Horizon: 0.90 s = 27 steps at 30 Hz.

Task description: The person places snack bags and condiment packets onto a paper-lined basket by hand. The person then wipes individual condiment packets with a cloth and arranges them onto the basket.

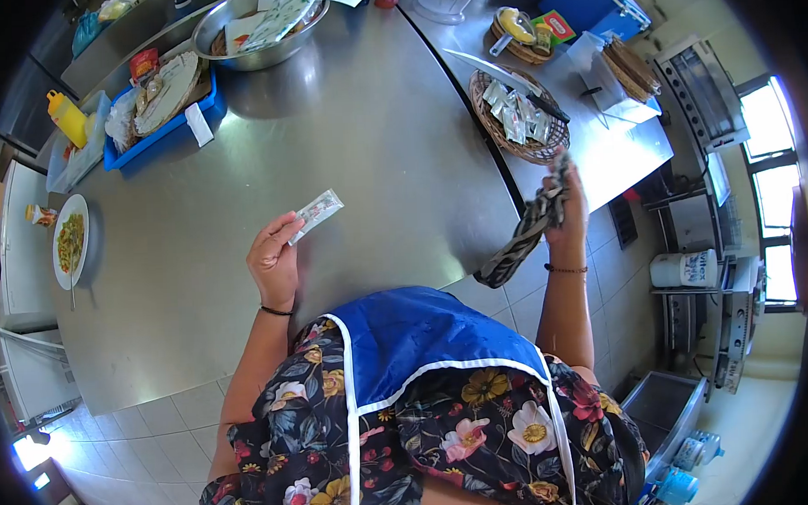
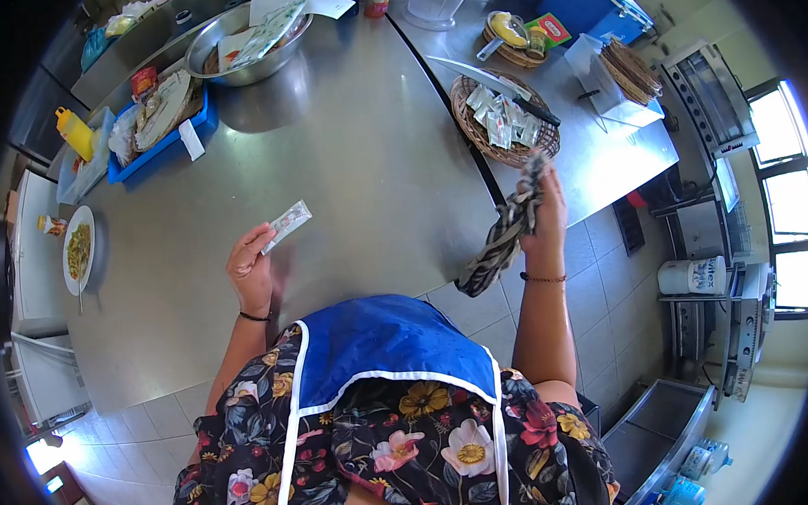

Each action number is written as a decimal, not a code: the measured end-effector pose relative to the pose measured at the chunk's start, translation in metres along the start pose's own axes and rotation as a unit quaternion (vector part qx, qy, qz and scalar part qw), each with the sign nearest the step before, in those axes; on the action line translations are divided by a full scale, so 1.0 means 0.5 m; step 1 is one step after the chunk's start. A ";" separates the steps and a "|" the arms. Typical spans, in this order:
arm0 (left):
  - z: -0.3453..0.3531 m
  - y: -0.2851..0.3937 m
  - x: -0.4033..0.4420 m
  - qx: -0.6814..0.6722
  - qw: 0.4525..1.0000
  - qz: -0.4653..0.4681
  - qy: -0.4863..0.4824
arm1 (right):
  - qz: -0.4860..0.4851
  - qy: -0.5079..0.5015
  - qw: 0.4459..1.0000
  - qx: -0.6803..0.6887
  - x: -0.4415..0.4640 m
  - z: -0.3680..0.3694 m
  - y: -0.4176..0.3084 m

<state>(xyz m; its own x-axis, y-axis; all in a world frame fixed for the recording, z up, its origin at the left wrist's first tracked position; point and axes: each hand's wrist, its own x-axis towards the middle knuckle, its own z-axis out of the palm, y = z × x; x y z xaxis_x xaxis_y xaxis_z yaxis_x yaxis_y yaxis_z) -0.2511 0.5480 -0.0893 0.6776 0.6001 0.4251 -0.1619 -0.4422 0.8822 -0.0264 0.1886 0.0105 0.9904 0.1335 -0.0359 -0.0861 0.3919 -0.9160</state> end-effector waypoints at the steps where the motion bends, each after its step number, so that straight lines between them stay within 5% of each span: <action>1: 0.000 0.004 -0.001 0.011 1.000 0.012 -0.003 | -0.038 0.016 0.998 0.040 -0.013 0.029 -0.019; 3: 0.003 0.015 -0.002 0.029 0.998 0.051 -0.006 | -0.072 0.021 0.996 0.049 -0.013 0.040 -0.017; 5: 0.004 0.019 -0.002 0.051 0.995 0.090 -0.008 | -0.091 -0.004 0.990 -0.107 0.020 0.010 0.051; 6: 0.005 0.018 -0.002 0.063 0.992 0.109 -0.010 | -0.181 -0.040 0.927 -0.325 0.026 -0.001 0.089; 7: 0.006 0.018 -0.001 0.076 0.989 0.129 -0.009 | -0.184 -0.045 0.902 -0.388 0.017 -0.006 0.136; 10: 0.005 0.018 -0.004 0.091 0.987 0.131 -0.019 | -0.174 -0.088 0.635 -0.748 -0.100 0.020 0.174; 13: 0.009 0.020 -0.005 0.092 0.988 0.122 -0.020 | -0.173 -0.138 0.653 -0.724 -0.146 -0.001 0.203; 16: 0.021 0.015 -0.003 0.093 0.986 0.134 -0.038 | -0.062 -0.012 0.783 -0.619 -0.119 0.029 0.172; 19: 0.040 0.021 0.010 0.103 0.981 0.145 -0.080 | -0.142 -0.045 0.802 -0.578 -0.102 0.112 0.105; 22: 0.067 0.019 0.008 0.104 0.975 0.143 -0.132 | -0.324 -0.200 0.721 -0.579 -0.093 0.206 0.124; 25: 0.069 -0.002 -0.006 0.170 0.953 0.135 -0.211 | -0.304 -0.376 0.738 -0.470 -0.109 0.265 0.243; 26: 0.075 0.000 -0.004 0.153 0.959 0.139 -0.195 | -0.149 -0.451 0.725 -0.499 -0.122 0.266 0.282; 27: 0.072 -0.003 -0.005 0.157 0.957 0.126 -0.211 | -0.179 -0.455 0.697 -0.525 -0.128 0.266 0.297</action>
<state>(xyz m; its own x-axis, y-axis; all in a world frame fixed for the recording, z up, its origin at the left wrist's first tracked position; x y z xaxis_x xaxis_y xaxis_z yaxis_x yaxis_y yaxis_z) -0.2264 0.5232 -0.0990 0.8847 0.1551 0.4396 -0.1806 -0.7553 0.6300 -0.1168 0.3595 -0.0700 0.4088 0.9071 0.1005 0.7479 -0.2698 -0.6065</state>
